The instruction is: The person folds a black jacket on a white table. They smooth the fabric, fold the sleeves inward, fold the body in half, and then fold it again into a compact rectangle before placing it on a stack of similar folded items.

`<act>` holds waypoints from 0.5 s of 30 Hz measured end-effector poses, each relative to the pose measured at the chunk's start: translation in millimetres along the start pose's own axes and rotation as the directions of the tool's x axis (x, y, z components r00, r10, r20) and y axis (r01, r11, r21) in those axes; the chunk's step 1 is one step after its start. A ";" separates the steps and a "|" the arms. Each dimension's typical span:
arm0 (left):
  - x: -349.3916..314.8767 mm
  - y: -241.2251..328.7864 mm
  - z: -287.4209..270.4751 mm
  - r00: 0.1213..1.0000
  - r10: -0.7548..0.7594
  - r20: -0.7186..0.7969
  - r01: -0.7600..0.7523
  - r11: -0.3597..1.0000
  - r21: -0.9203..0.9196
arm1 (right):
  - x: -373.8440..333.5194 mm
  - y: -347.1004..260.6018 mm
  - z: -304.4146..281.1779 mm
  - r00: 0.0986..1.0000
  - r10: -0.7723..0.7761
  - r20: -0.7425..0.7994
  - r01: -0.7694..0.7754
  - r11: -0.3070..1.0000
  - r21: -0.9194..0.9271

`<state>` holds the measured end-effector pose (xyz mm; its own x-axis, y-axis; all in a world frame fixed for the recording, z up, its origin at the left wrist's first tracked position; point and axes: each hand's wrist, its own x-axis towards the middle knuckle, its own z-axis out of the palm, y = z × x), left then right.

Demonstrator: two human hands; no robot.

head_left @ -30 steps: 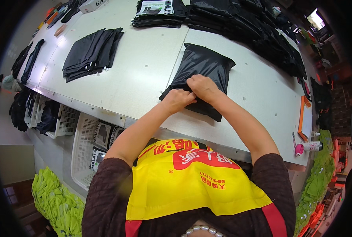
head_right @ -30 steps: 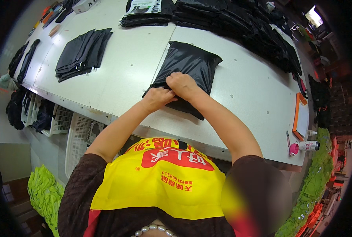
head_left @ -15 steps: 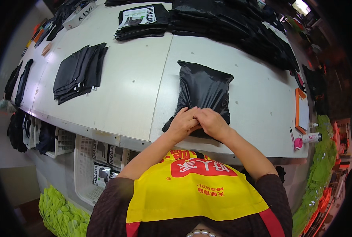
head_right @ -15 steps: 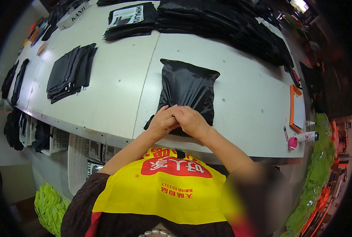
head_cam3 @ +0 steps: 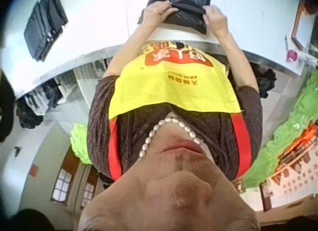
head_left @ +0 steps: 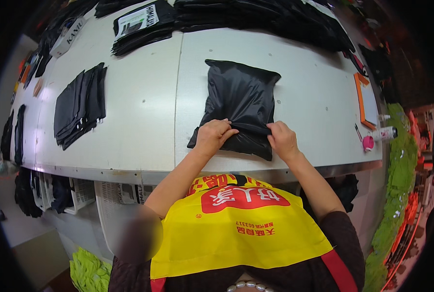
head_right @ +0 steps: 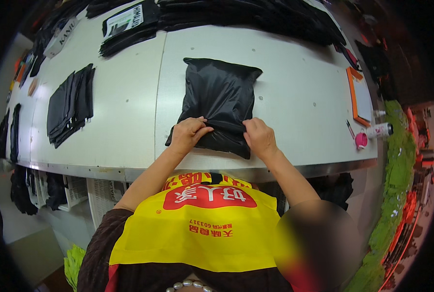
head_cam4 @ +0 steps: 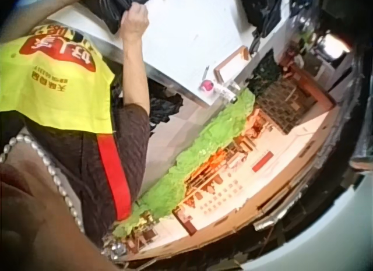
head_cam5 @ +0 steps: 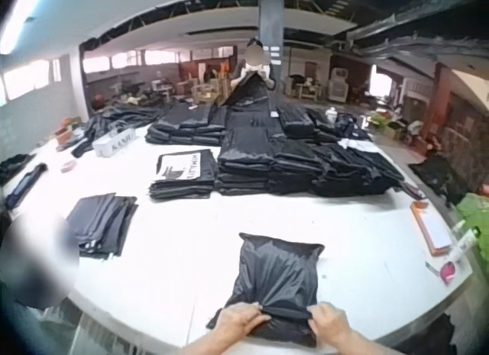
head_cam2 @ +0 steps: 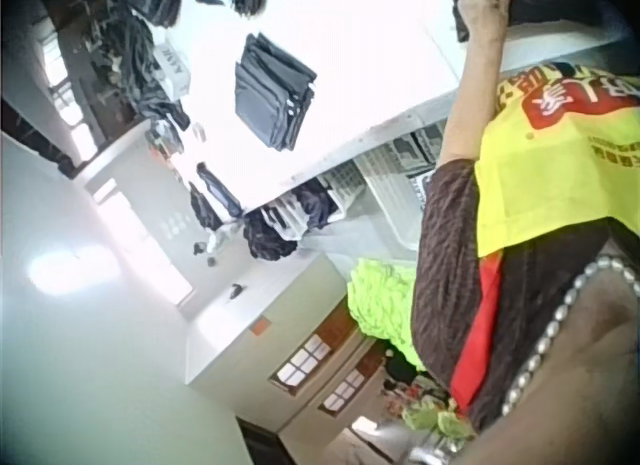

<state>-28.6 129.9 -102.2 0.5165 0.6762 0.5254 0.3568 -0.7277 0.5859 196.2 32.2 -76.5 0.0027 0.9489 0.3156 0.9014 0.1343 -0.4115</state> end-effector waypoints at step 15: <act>-4.6 27.1 19.3 0.992 0.006 -0.122 -0.002 1.000 0.031 | 11.8 59.6 32.9 0.780 0.563 0.275 -0.618 0.763 0.189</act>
<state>-6.4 104.8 -100.6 0.4195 0.6807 0.6006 0.3792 -0.7325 0.5653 235.6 60.8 -125.4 0.3900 0.8939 -0.2209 0.6048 -0.4296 -0.6706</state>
